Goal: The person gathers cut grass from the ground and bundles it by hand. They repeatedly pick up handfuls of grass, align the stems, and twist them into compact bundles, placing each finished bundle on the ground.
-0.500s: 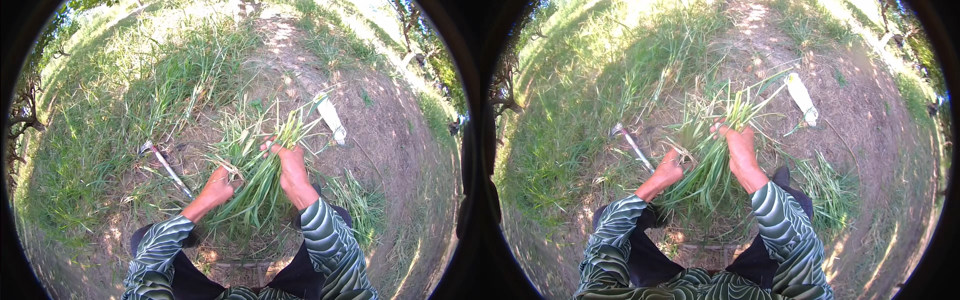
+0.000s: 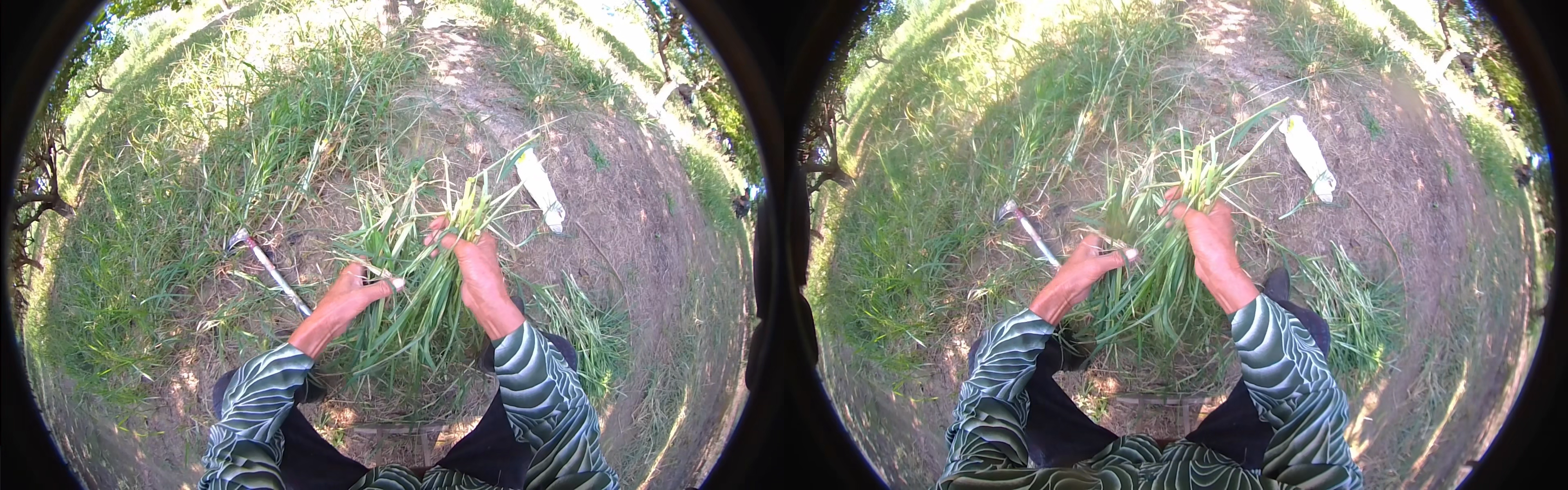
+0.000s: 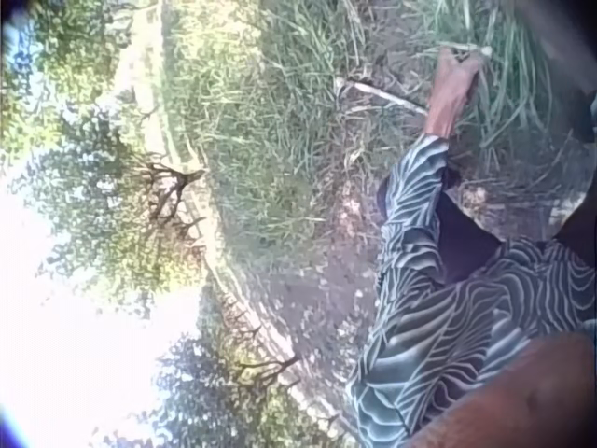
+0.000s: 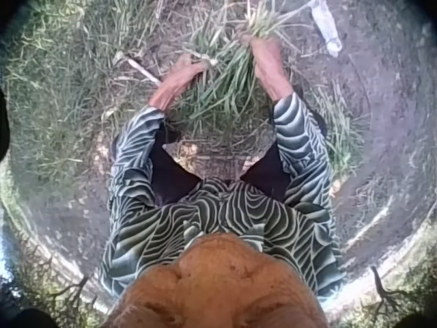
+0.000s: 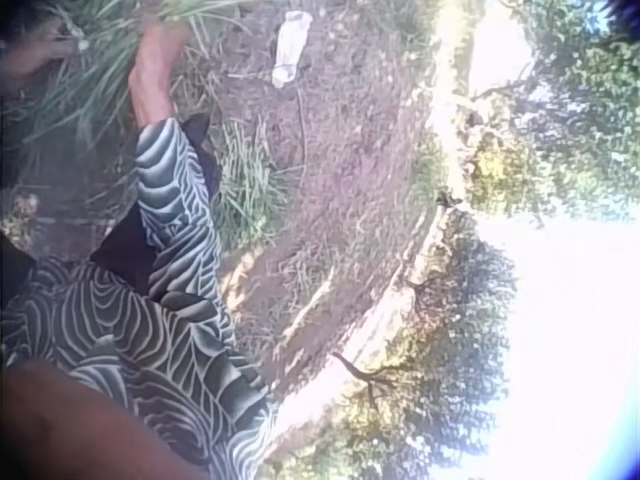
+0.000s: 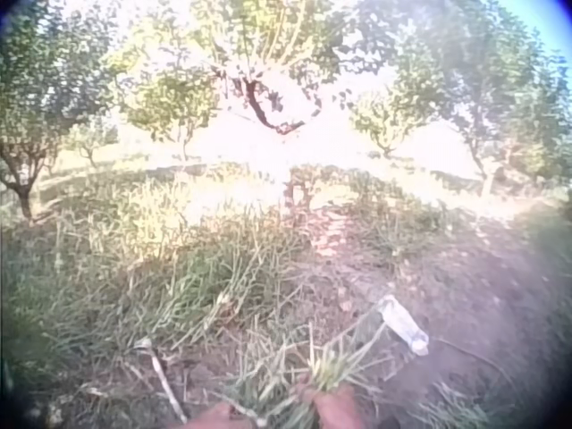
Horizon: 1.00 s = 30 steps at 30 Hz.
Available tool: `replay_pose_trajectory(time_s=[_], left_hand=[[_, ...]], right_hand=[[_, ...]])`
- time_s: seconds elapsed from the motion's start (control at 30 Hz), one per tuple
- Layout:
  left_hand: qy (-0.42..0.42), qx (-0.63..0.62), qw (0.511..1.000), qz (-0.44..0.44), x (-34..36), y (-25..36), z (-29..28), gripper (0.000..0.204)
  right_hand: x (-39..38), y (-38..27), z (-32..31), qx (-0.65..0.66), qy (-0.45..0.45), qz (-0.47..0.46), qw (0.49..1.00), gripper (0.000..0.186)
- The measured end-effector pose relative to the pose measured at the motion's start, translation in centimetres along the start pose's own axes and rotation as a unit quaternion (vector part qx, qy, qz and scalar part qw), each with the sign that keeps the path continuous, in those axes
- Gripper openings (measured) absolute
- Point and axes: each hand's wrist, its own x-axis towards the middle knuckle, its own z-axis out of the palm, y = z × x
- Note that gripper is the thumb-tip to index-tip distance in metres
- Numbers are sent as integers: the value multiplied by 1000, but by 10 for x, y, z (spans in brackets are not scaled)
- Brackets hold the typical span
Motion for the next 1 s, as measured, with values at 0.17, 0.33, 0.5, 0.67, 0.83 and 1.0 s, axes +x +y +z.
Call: replay_pose_trajectory(time_s=[0.17,0.33,0.5,0.67,0.83,1.0], left_hand=[[78,-87,993,8,5,-5,-2,27],[193,-178,965,17,8,15,-15,17],[238,-239,940,51,16,18,-43,17],[241,-281,925,89,8,26,-69,15],[248,-305,908,145,4,27,-100,14],[306,-301,888,165,-5,44,-96,13]], right_hand=[[-2,2,4,-8,-32,-5,999,18],[-5,8,3,-47,-80,-8,996,16],[-4,0,0,-49,-116,-14,992,18],[3,-17,-14,-51,-76,-4,996,19],[21,-38,-46,-140,14,-58,988,17],[32,-36,-69,-338,89,-112,930,21]])
